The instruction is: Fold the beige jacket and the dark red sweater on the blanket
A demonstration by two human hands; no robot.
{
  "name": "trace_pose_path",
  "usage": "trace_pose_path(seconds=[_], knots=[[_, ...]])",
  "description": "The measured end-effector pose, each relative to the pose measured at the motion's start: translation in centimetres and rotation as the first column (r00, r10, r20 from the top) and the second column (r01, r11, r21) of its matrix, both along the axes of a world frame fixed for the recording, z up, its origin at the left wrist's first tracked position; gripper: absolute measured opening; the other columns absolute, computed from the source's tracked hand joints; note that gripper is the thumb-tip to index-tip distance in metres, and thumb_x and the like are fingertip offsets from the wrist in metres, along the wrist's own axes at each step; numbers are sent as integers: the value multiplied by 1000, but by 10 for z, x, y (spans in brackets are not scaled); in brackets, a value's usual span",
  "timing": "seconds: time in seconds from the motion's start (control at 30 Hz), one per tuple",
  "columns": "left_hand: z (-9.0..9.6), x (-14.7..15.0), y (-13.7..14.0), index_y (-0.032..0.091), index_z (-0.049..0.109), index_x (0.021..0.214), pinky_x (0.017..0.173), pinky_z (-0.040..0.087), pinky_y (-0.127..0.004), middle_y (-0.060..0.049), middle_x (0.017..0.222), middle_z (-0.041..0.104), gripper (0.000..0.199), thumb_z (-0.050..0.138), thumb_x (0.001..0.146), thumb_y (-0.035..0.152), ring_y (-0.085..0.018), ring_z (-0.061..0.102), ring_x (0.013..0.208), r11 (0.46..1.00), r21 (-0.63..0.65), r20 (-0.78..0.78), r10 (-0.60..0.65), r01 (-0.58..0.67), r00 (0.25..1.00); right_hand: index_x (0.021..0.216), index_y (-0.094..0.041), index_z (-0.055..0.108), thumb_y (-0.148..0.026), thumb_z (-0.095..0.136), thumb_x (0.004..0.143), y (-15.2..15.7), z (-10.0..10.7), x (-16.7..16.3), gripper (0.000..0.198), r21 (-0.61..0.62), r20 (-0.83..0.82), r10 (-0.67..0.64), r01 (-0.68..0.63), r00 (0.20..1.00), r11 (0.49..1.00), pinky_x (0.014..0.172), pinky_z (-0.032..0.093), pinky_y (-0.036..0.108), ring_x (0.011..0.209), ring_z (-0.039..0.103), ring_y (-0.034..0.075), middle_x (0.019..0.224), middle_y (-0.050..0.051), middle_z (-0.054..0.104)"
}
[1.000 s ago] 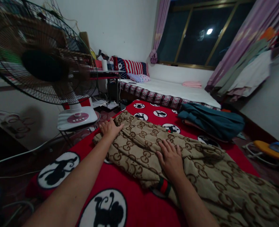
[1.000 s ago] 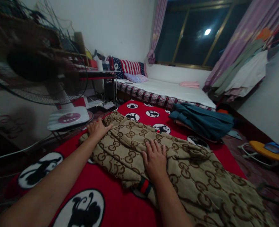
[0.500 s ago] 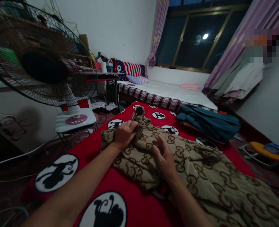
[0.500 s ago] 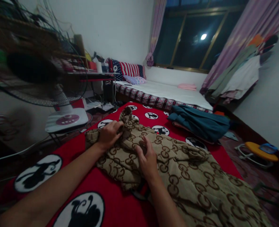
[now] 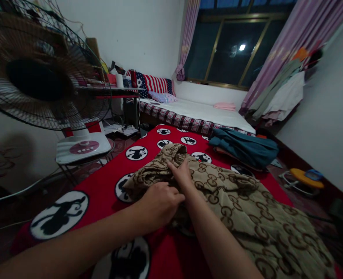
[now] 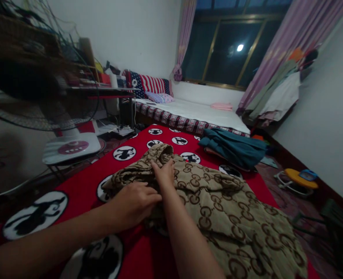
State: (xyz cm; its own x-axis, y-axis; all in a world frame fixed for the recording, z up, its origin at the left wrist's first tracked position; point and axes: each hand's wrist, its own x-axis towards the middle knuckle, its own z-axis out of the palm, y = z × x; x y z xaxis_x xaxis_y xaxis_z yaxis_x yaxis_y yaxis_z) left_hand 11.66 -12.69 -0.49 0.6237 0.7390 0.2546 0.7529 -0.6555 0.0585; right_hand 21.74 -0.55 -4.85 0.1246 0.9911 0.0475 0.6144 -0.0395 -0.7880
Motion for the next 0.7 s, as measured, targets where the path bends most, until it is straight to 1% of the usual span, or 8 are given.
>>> trace_pose_path(seconds=[0.07, 0.13, 0.2, 0.3, 0.4, 0.47, 0.6, 0.7], knots=[[8, -32, -5, 26, 59, 122, 99, 45, -40, -6, 118, 65, 39, 55, 84, 19, -22, 60, 109, 989, 130, 217, 45, -75, 975, 132, -10, 42, -53, 60, 76, -3, 6, -5, 72, -64, 136, -28, 37, 990, 997, 100, 42, 44, 123, 51, 34, 133, 23, 52], [5, -70, 3, 26, 43, 140, 110, 36, -46, -8, 141, 49, 66, 65, 77, 28, -28, 46, 129, 962, 151, 334, 169, -229, 927, 126, -12, 48, -49, 58, 78, -5, 9, -7, 61, -82, 198, -36, 53, 980, 995, 96, 44, 44, 120, 54, 34, 130, 21, 55], [-12, -104, 17, 21, 29, 148, 110, 36, -49, -13, 150, 37, 100, 76, 63, 41, -34, 39, 135, 946, -12, 342, 308, -324, 888, 117, -14, 54, -42, 56, 79, -5, 8, -9, 48, -67, 216, -53, 69, 975, 995, 92, 46, 44, 115, 57, 34, 123, 19, 59], [-46, -133, 35, 19, 34, 147, 107, 40, -46, -14, 147, 43, 100, 75, 61, 49, -35, 45, 132, 925, -311, 360, 329, -220, 873, 107, -17, 58, -35, 56, 76, -1, -2, -11, 36, -20, 143, -74, 78, 987, 997, 87, 48, 42, 103, 63, 32, 109, 15, 67], [-65, -129, 39, 23, 34, 148, 104, 44, -44, -10, 145, 48, 84, 63, 75, 53, -31, 48, 130, 919, -391, 518, 265, -50, 813, 100, -19, 59, -29, 58, 69, 7, -10, -10, 34, 80, -140, -57, 69, 988, 994, 84, 49, 35, 93, 65, 25, 99, 8, 71], [-61, -117, 34, 25, 33, 149, 107, 41, -44, -9, 148, 44, 81, 61, 78, 52, -31, 45, 133, 940, -340, 553, 222, -25, 803, 96, -19, 59, -27, 58, 64, 11, -5, -3, 33, 162, -404, 2, 69, 915, 984, 80, 50, 31, 87, 65, 21, 94, 4, 71], [-26, -82, 15, 31, 27, 150, 112, 34, -45, -7, 157, 26, 90, 69, 74, 52, -33, 35, 139, 969, -248, 391, 105, -5, 914, 86, -18, 60, -26, 60, 55, 12, 29, 42, 32, 254, -699, 118, 91, 705, 963, 67, 49, 27, 69, 60, 16, 76, -1, 68], [1, -48, 5, 34, 24, 151, 112, 33, -48, -7, 160, 16, 94, 71, 72, 57, -35, 29, 141, 956, -254, 311, -63, 147, 948, 78, -18, 61, -24, 62, 49, 5, 58, 102, 29, 279, -736, 126, 128, 665, 952, 59, 46, 25, 60, 55, 13, 67, -4, 63]])
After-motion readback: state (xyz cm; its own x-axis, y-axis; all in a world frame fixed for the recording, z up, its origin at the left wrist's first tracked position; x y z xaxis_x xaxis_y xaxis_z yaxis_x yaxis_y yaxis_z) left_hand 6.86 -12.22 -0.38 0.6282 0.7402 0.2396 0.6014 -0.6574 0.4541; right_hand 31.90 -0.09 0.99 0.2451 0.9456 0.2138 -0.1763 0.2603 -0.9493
